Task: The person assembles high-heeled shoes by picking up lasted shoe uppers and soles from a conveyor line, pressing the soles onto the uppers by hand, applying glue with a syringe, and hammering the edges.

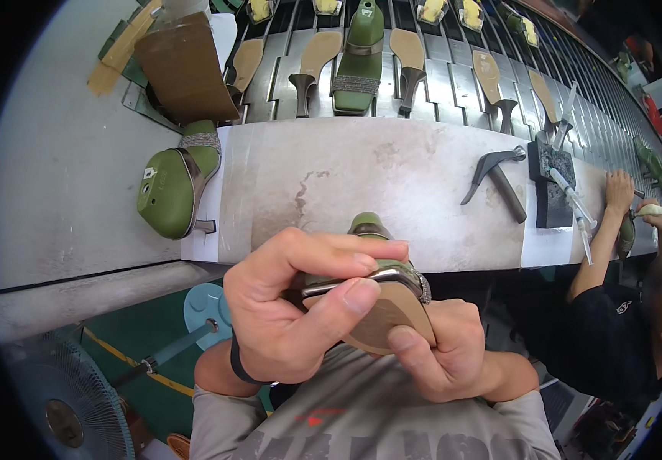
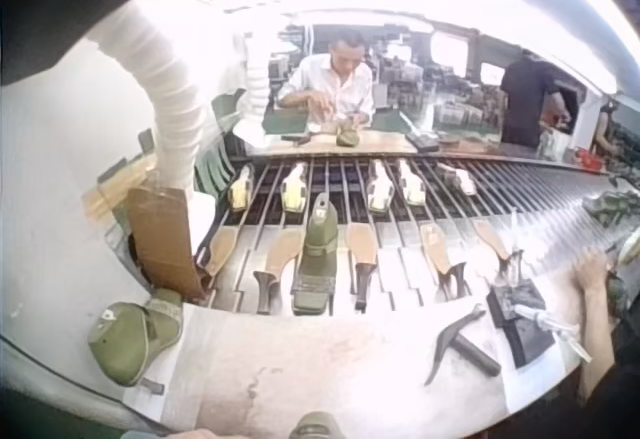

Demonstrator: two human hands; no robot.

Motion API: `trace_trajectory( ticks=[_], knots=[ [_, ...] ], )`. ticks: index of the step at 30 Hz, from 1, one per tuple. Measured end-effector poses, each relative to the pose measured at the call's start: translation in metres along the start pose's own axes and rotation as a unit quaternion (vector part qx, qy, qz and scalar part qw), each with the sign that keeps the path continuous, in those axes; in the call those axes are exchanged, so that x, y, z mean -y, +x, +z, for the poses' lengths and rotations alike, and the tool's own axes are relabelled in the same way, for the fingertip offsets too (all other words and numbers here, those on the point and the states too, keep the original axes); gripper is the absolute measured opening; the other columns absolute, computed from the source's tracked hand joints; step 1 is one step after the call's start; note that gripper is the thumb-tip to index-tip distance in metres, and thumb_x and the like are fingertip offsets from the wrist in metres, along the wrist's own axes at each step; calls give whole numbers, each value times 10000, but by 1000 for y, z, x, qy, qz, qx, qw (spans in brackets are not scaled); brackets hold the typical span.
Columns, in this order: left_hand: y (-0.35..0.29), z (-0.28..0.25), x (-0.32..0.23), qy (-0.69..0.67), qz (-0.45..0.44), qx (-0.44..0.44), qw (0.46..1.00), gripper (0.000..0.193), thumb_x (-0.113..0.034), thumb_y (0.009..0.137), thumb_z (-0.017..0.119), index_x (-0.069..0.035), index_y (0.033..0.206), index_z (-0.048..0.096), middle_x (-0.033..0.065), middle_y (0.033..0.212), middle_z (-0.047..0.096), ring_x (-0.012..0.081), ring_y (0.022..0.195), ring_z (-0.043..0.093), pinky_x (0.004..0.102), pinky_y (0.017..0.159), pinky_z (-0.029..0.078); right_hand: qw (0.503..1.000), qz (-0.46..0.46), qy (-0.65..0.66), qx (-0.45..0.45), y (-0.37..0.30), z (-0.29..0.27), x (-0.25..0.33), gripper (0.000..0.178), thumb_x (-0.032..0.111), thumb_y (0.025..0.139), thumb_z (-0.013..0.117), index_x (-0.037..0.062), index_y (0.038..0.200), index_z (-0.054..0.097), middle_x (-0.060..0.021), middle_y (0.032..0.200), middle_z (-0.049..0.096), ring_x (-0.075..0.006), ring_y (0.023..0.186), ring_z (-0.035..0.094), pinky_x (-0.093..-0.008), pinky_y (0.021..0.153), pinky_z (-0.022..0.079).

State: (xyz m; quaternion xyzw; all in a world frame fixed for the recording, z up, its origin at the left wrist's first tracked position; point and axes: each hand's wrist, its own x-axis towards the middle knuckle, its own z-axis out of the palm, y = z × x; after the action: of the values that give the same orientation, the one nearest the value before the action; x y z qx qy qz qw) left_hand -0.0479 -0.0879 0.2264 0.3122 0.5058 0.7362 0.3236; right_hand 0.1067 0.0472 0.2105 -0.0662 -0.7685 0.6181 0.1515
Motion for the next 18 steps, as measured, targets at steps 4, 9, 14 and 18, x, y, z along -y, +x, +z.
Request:
trace_trajectory(
  ticks=[4,9,14,18],
  knots=[
    [3,2,-10,112,14,-12,994,206,-83,976,721,-14,1021,531,254,1032,719,344,994,752,459,907,623,999,-20,-25,25,3,7,3,185,122,972,729,14,833,669,-105,610,573,-294,476,569,-379,466,463],
    [10,-3,-8,155,29,-96,983,267,-82,939,735,-28,1029,490,180,967,685,245,889,719,378,863,601,996,-2,80,39,10,6,-9,190,115,989,702,4,840,663,-108,602,563,-297,480,584,-380,458,462],
    [11,-15,1,300,135,-87,940,305,-61,848,812,3,1050,593,152,968,693,203,871,691,337,830,577,998,-64,22,15,21,11,-11,309,74,1005,635,22,705,581,-63,556,556,-212,428,543,-350,427,405],
    [12,-23,-4,403,125,-82,903,255,-78,853,774,13,1049,640,130,973,648,193,848,670,332,846,573,999,-47,5,21,27,15,-6,266,102,1000,686,19,770,581,-127,590,553,-318,473,569,-399,454,450]
  ],
)
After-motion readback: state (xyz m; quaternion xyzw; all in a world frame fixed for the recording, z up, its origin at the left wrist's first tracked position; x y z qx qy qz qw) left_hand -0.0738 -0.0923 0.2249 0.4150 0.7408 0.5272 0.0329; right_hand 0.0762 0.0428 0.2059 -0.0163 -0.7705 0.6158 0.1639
